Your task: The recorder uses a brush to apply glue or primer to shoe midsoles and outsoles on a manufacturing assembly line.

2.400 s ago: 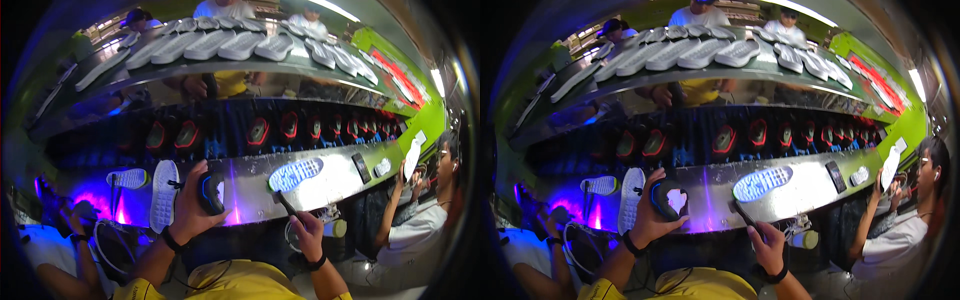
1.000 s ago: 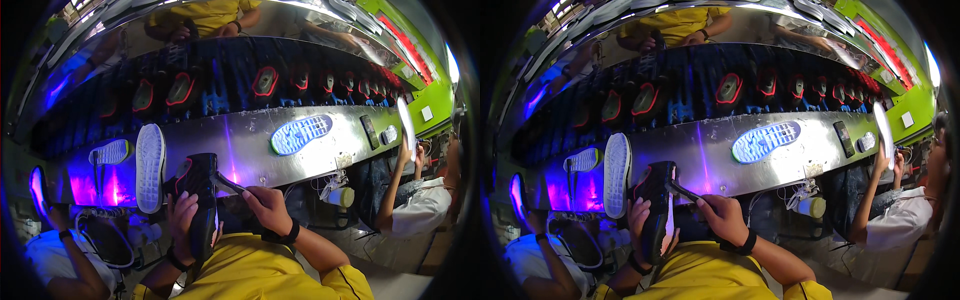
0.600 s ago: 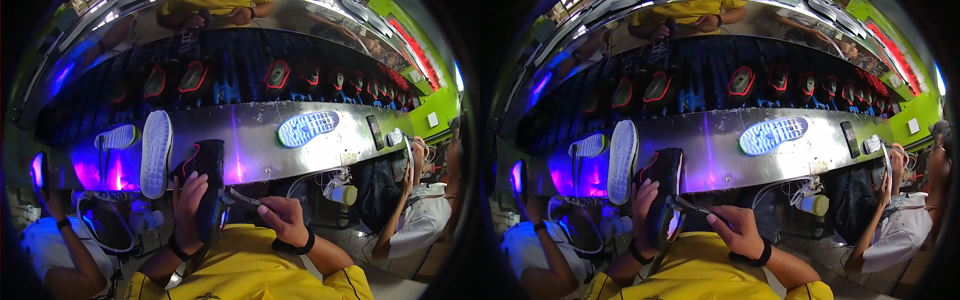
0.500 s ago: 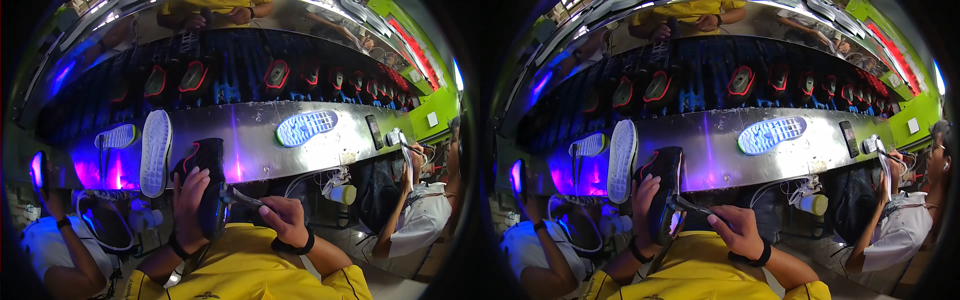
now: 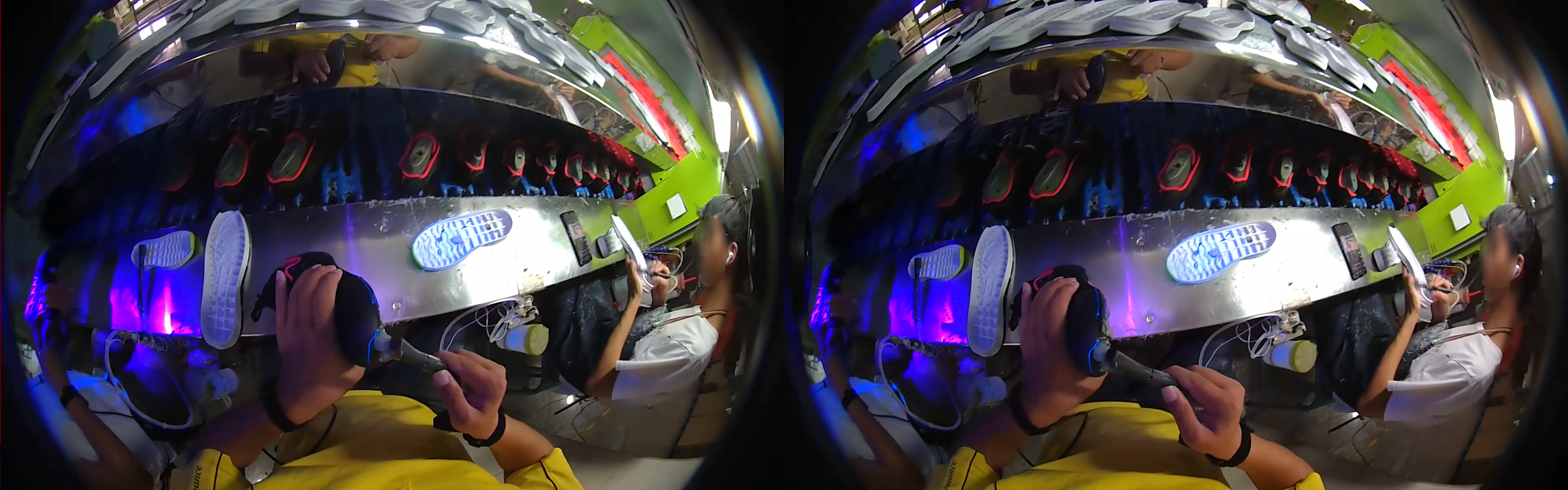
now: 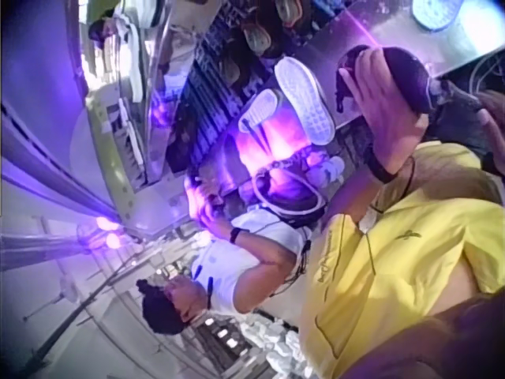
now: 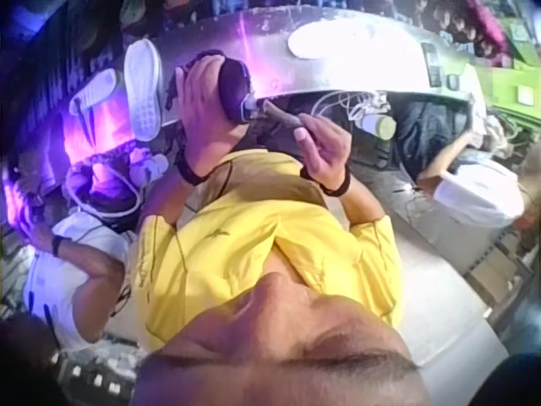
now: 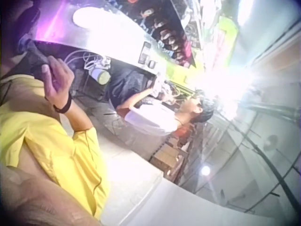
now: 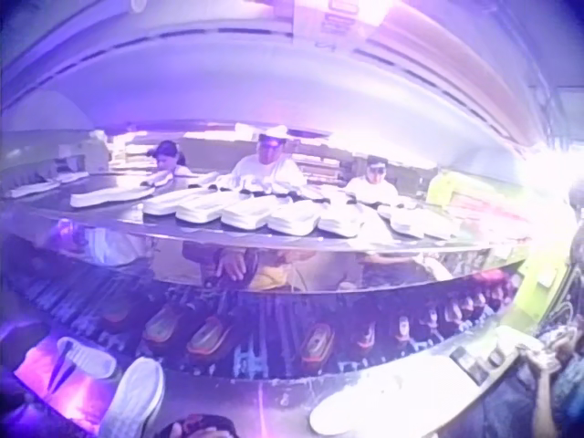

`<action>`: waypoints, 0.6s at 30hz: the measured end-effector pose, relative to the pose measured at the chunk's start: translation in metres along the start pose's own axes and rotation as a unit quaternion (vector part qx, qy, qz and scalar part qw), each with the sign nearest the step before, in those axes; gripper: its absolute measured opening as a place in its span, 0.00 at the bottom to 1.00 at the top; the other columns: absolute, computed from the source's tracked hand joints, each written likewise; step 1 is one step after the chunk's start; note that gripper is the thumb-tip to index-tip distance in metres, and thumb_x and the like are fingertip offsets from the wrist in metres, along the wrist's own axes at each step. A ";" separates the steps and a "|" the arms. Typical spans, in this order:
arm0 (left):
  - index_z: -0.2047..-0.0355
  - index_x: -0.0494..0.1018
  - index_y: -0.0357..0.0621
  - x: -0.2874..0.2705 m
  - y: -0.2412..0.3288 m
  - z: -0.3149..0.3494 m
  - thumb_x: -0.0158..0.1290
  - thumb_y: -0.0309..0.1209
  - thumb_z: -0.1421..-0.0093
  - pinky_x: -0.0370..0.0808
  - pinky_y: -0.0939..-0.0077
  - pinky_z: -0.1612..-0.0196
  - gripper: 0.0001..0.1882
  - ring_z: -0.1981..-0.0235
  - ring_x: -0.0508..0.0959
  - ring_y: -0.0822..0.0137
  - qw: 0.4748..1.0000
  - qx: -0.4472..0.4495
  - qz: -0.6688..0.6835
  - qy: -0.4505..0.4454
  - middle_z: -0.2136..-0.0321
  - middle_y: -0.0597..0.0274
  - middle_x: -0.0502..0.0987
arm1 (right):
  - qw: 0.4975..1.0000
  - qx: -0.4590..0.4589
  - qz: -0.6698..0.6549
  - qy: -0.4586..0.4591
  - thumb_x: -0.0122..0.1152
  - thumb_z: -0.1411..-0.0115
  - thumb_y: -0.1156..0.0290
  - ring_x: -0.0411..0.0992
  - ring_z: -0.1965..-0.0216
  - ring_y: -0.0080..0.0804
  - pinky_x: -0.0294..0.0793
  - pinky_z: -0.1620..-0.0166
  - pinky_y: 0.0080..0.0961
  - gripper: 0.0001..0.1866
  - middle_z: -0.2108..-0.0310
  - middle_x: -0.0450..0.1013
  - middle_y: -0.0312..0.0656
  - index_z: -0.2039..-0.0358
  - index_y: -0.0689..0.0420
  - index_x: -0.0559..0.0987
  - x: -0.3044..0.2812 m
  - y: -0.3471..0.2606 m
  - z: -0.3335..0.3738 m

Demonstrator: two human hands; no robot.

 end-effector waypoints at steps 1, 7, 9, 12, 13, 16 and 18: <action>0.35 0.63 0.38 0.002 0.003 -0.007 0.69 0.36 0.53 0.55 0.30 0.27 0.45 0.36 0.71 0.42 1.000 -0.004 -0.009 -0.016 0.41 0.45 0.71 | 1.000 -0.005 0.011 0.019 0.66 0.37 0.74 0.67 0.82 0.34 0.64 0.76 0.30 0.10 0.79 0.70 0.44 0.59 0.66 0.84 -0.006 -0.003 -0.002; 0.37 0.63 0.40 0.007 0.002 -0.040 0.70 0.29 0.59 0.59 0.31 0.30 0.47 0.38 0.71 0.40 0.998 0.006 0.002 -0.059 0.42 0.45 0.71 | 0.989 -0.058 0.136 0.017 0.69 0.41 0.77 0.70 0.81 0.34 0.65 0.76 0.30 0.10 0.78 0.72 0.43 0.59 0.64 0.85 -0.033 -0.022 -0.043; 0.37 0.63 0.40 0.005 -0.003 -0.049 0.71 0.29 0.61 0.61 0.34 0.31 0.48 0.38 0.71 0.40 0.998 0.007 0.008 -0.069 0.43 0.45 0.71 | 0.981 -0.112 0.160 0.006 0.70 0.42 0.77 0.72 0.80 0.34 0.67 0.76 0.29 0.10 0.77 0.74 0.44 0.59 0.63 0.85 -0.033 -0.027 -0.059; 0.37 0.64 0.40 0.001 -0.017 -0.060 0.72 0.30 0.62 0.65 0.43 0.32 0.50 0.39 0.72 0.40 0.996 0.017 0.024 -0.079 0.44 0.46 0.72 | 0.986 -0.109 0.124 -0.003 0.70 0.43 0.76 0.74 0.79 0.34 0.70 0.74 0.29 0.10 0.77 0.76 0.44 0.60 0.62 0.86 -0.026 -0.014 -0.080; 0.37 0.64 0.39 0.000 -0.023 -0.063 0.72 0.30 0.62 0.67 0.46 0.33 0.50 0.39 0.72 0.40 0.996 0.013 0.036 -0.086 0.44 0.46 0.72 | 0.990 -0.096 0.103 -0.008 0.70 0.43 0.76 0.74 0.79 0.34 0.70 0.74 0.29 0.10 0.77 0.76 0.44 0.59 0.62 0.86 -0.023 -0.008 -0.086; 0.39 0.66 0.39 -0.006 -0.034 -0.073 0.73 0.29 0.62 0.71 0.51 0.36 0.47 0.41 0.74 0.42 0.995 0.001 0.054 -0.089 0.45 0.46 0.74 | 0.994 -0.103 0.040 -0.009 0.68 0.39 0.75 0.74 0.79 0.32 0.70 0.73 0.28 0.10 0.77 0.75 0.43 0.58 0.64 0.86 -0.007 0.004 -0.103; 0.41 0.68 0.40 -0.006 -0.043 -0.081 0.73 0.29 0.62 0.73 0.53 0.39 0.45 0.43 0.75 0.43 0.992 -0.019 0.069 -0.107 0.47 0.47 0.75 | 0.995 -0.098 0.003 -0.004 0.67 0.37 0.74 0.73 0.79 0.31 0.70 0.73 0.26 0.10 0.77 0.75 0.43 0.57 0.65 0.86 0.005 0.016 -0.110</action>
Point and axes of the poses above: each hand's wrist, its own z-axis away from the middle knuckle, its own x-axis out of the palm, y = z × x, the point moved 7 cm from there along -z, towards the middle knuckle
